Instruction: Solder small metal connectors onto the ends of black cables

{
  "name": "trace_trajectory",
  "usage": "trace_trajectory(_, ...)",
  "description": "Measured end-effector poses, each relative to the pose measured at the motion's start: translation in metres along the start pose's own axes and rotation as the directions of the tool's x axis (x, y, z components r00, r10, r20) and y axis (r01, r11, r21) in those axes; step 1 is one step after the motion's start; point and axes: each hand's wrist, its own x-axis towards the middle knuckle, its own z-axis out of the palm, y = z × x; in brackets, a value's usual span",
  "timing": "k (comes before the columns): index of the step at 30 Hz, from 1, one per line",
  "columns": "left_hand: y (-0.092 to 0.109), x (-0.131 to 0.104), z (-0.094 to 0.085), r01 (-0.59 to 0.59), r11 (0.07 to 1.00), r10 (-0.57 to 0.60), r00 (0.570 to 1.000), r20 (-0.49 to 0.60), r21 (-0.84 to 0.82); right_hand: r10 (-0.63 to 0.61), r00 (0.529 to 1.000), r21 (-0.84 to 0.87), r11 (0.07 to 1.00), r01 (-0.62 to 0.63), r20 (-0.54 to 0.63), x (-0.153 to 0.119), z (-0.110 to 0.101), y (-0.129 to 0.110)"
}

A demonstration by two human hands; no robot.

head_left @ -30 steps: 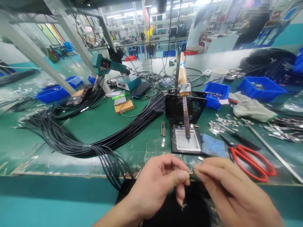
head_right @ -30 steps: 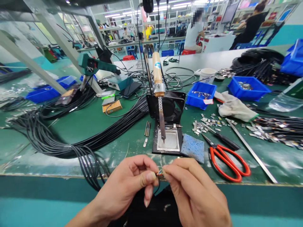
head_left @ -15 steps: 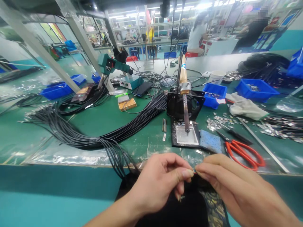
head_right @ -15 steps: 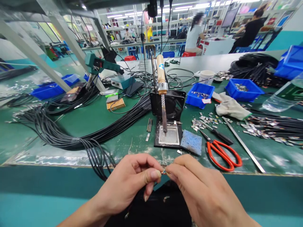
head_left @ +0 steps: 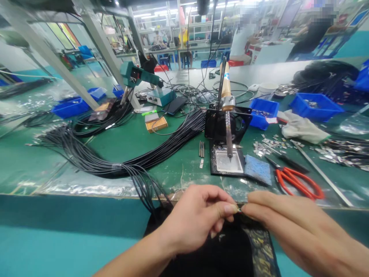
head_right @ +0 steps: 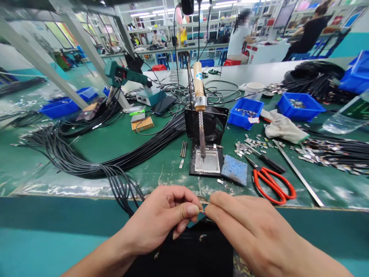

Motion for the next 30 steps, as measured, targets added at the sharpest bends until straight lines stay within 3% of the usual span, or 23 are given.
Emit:
trace_trajectory(5, 0.004, -0.002, 0.001, 0.052, 0.997, -0.053, 0.998, 0.017, 0.054, -0.054, 0.996, 0.062, 0.997, 0.049, 0.074, 0.009, -0.011, 0.002)
trace_trajectory(10, 0.008, -0.002, 0.001, 0.061, 0.993, -0.062, 0.998, 0.004, 0.102, -0.063, 0.994, 0.072, 0.996, 0.057, 0.089, -0.007, -0.010, 0.009)
trace_trajectory(12, 0.009, -0.002, -0.001, 0.050, 0.993, -0.049, 0.999, -0.012, 0.106, -0.015, 0.998, 0.056, 0.998, 0.012, 0.053, -0.014, -0.007, 0.010)
trace_trajectory(14, 0.009, -0.002, -0.002, 0.040, 0.994, -0.038, 0.999, -0.026, 0.105, 0.126, 0.992, 0.128, 0.984, -0.126, 0.008, -0.013, -0.004, 0.009)
trace_trajectory(16, 0.009, -0.002, -0.003, 0.029, 0.995, -0.026, 0.999, -0.031, 0.099, 0.342, 0.939, 0.319, 0.887, -0.334, 0.032, -0.006, 0.000, 0.004)
trace_trajectory(18, 0.008, -0.003, -0.003, 0.011, 0.996, -0.008, 0.999, -0.037, 0.088, 0.525, 0.843, 0.486, 0.710, -0.510, 0.116, 0.005, 0.005, -0.004)
trace_trajectory(21, 0.006, -0.002, -0.004, -0.012, 0.997, 0.015, 0.999, -0.043, 0.075, 0.649, 0.700, 0.598, 0.444, -0.667, 0.299, 0.016, 0.012, -0.016)
trace_trajectory(23, 0.006, -0.002, -0.004, -0.020, 0.997, 0.023, 0.999, -0.043, 0.080, 0.672, 0.631, 0.618, 0.319, -0.719, 0.387, 0.018, 0.016, -0.020)
trace_trajectory(26, 0.007, -0.002, -0.005, -0.005, 0.994, 0.009, 0.999, -0.033, 0.105, 0.702, 0.577, 0.628, 0.236, -0.742, 0.418, 0.018, 0.020, -0.023)
trace_trajectory(30, 0.009, -0.002, -0.005, 0.029, 0.991, -0.024, 0.999, -0.039, 0.131, 0.727, 0.563, 0.663, 0.200, -0.721, 0.393, 0.019, 0.023, -0.022)
